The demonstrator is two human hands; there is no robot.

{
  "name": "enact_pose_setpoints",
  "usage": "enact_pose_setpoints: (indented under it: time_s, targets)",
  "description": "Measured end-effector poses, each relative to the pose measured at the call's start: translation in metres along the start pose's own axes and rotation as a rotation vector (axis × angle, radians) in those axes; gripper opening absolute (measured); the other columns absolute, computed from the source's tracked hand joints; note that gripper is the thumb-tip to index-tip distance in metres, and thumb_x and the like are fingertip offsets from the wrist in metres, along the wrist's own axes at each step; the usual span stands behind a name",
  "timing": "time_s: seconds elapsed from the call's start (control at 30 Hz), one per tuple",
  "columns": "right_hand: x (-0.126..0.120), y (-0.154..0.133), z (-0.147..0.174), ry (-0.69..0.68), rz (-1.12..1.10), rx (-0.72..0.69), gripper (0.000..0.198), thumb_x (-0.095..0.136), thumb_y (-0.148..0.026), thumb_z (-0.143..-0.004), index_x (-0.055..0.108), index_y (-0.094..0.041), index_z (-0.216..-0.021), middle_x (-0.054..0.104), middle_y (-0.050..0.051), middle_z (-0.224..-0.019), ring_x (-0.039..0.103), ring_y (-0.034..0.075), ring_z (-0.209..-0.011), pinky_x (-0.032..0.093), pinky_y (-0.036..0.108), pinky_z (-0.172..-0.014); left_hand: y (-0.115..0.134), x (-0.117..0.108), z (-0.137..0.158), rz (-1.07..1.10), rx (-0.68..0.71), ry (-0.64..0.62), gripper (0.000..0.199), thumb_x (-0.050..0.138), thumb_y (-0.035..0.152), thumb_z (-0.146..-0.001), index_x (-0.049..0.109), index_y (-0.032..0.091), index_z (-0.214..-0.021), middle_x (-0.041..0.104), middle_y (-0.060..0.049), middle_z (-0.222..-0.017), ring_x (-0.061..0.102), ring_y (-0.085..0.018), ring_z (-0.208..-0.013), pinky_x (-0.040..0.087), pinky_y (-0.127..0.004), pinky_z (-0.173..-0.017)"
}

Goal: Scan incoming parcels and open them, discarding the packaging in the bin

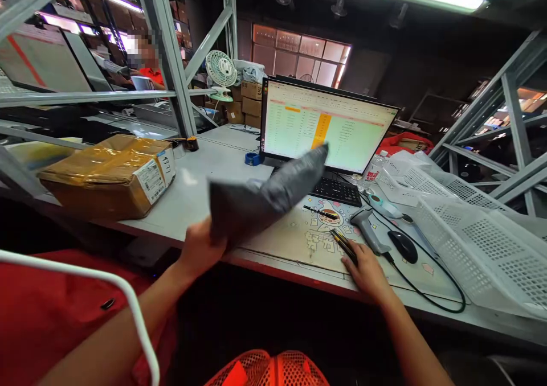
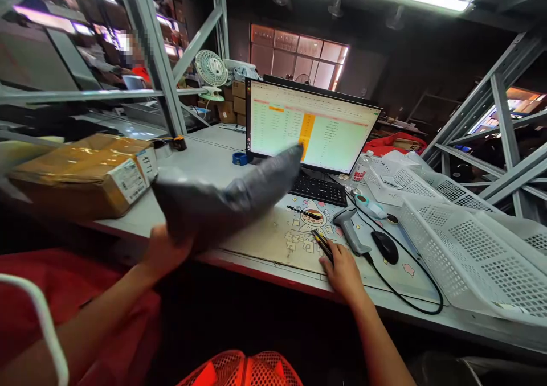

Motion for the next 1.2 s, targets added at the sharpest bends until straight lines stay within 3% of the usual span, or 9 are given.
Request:
enact_pose_setpoints:
  time_s: [0.17,0.37,0.47,0.57,0.67,0.77,0.97,1.1,1.2]
  targets:
    - [-0.037,-0.043,-0.014,0.138,-0.193,-0.029,0.052,0.037,-0.036,-0.105,0.059,-0.010,-0.144,0.069,0.018,-0.119,0.069,0.029,-0.103,0.056,0.050,-0.101,0.005,0.001,-0.018,0.110,-0.239,0.220,0.053,0.053,0.062,-0.095,0.077,0.015,-0.099,0.080,-0.021,-0.108,0.075,-0.039,-0.112,0.062,-0.046,-0.095]
    - [-0.106,-0.203,-0.040,0.267,-0.081,-0.465,0.061,0.052,-0.036,-0.102,0.047,-0.017,-0.160,0.058,0.016,-0.133,0.063,0.030,-0.115,0.056,0.044,-0.100,0.015,0.027,-0.012,0.185,-0.292,0.180,0.058,0.054,0.064,-0.093,0.077,0.012,-0.106,0.078,-0.024,-0.119,0.072,-0.039,-0.121,0.059,-0.047,-0.104]
    - [-0.098,-0.263,-0.067,0.179,0.189,-0.465,0.062,0.046,-0.025,-0.102,0.043,-0.021,-0.164,0.056,0.015,-0.136,0.065,0.028,-0.106,0.057,0.037,-0.086,0.019,0.029,-0.014,0.204,-0.274,0.180,0.057,0.054,0.063,-0.095,0.076,0.012,-0.109,0.078,-0.023,-0.120,0.072,-0.038,-0.122,0.057,-0.047,-0.107]
    - [-0.074,-0.282,-0.077,0.082,0.405,-0.502,0.065,0.042,-0.016,-0.103,0.036,-0.021,-0.168,0.062,0.015,-0.130,0.065,0.027,-0.106,0.055,0.033,-0.083,0.012,0.021,-0.014,0.207,-0.281,0.221,0.054,0.055,0.060,-0.095,0.075,0.012,-0.110,0.078,-0.022,-0.118,0.072,-0.037,-0.122,0.057,-0.045,-0.106]
    - [-0.045,-0.253,-0.063,-0.038,0.533,-0.559,0.064,0.041,-0.012,-0.104,0.036,-0.019,-0.167,0.066,0.016,-0.125,0.065,0.027,-0.109,0.052,0.031,-0.084,-0.011,0.010,-0.011,0.192,-0.359,0.288,0.052,0.056,0.057,-0.095,0.075,0.011,-0.110,0.078,-0.022,-0.119,0.072,-0.035,-0.123,0.057,-0.044,-0.106]
    - [-0.017,-0.183,-0.043,-0.239,0.607,-0.496,0.065,0.045,-0.007,-0.100,0.044,-0.020,-0.163,0.068,0.016,-0.125,0.068,0.028,-0.110,0.053,0.033,-0.083,-0.038,0.007,-0.005,0.181,-0.458,0.307,0.052,0.056,0.056,-0.095,0.074,0.010,-0.108,0.078,-0.023,-0.119,0.073,-0.036,-0.120,0.057,-0.046,-0.105]
    - [-0.012,-0.039,-0.028,-0.236,0.494,-0.048,0.057,0.050,-0.025,-0.104,0.049,-0.021,-0.160,0.063,0.016,-0.140,0.070,0.031,-0.114,0.056,0.040,-0.088,-0.057,0.041,0.022,0.088,-0.627,-0.027,0.046,0.065,0.056,-0.088,0.075,0.012,-0.100,0.079,-0.022,-0.099,0.074,-0.043,-0.113,0.061,-0.050,-0.094]
    - [-0.005,0.001,-0.027,-0.180,0.409,-0.023,0.051,0.051,-0.027,-0.104,0.057,-0.011,-0.152,0.062,0.020,-0.140,0.062,0.034,-0.126,0.052,0.044,-0.105,-0.019,0.012,0.029,-0.228,-0.340,0.170,0.086,0.080,0.048,-0.080,0.052,0.004,-0.148,0.055,-0.032,-0.150,0.051,-0.047,-0.144,0.042,-0.062,-0.119]
    - [-0.004,0.005,-0.035,-0.160,0.364,-0.051,0.049,0.053,-0.026,-0.101,0.063,-0.010,-0.146,0.064,0.021,-0.139,0.064,0.035,-0.122,0.051,0.049,-0.107,0.027,0.010,0.008,-0.210,0.090,0.056,0.059,0.063,0.034,-0.097,0.052,0.011,-0.150,0.057,-0.022,-0.151,0.050,-0.036,-0.145,0.038,-0.056,-0.124]
Point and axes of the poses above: each hand's wrist, its own z-axis away from the middle knuckle, its own x-axis out of the palm, y = z × x, the point moved 7 cm from there along -z, towards the middle knuckle
